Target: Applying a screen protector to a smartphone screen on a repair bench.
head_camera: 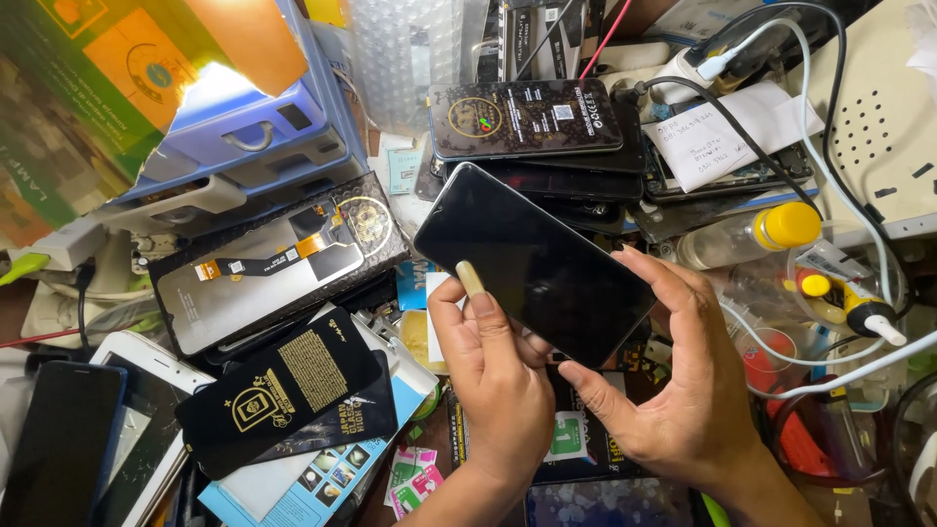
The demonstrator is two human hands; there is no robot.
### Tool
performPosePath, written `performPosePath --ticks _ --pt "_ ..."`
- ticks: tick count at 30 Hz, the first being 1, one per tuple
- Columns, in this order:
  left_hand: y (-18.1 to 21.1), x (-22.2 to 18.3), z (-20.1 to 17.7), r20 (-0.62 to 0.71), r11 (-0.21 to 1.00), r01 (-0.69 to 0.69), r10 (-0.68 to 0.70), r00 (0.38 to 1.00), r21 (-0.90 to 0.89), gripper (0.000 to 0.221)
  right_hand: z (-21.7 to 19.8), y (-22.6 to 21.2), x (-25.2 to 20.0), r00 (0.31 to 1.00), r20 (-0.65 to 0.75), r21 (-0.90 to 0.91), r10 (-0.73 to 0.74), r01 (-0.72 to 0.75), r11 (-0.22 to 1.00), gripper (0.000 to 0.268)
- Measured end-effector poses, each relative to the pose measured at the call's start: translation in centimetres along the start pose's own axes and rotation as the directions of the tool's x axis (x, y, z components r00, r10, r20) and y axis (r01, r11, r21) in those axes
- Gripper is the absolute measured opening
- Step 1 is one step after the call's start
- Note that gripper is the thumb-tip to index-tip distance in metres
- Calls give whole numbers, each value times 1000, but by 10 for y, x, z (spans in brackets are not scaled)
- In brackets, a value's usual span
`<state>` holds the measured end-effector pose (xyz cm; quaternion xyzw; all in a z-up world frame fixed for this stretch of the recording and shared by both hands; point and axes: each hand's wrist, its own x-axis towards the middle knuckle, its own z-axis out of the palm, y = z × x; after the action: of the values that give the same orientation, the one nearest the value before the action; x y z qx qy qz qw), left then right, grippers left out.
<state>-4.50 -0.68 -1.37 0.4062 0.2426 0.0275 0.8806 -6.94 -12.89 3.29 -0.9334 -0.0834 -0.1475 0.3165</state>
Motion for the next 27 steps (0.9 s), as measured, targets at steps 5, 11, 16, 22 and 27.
performPosePath --ticks 5,11,16,22,27 --pt "-5 -8 -6 78 981 -99 87 993 166 18 5 0 -4 999 1 -16 48 -48 999 91" --pt "-7 -11 -7 99 986 -91 78 992 141 16 5 -2 -4 998 -13 -34 67 -68 997 91" --pt "-8 -11 -8 111 986 -97 82 990 135 15 5 -1 -4 999 -19 -53 47 -48 997 90" --pt "-11 -16 -9 123 980 -121 102 987 158 15 5 1 -3 999 -36 -86 -30 27 996 88" --pt "-21 -18 -12 164 952 -242 213 963 188 26 6 6 -6 994 -76 -116 -79 70 991 87"
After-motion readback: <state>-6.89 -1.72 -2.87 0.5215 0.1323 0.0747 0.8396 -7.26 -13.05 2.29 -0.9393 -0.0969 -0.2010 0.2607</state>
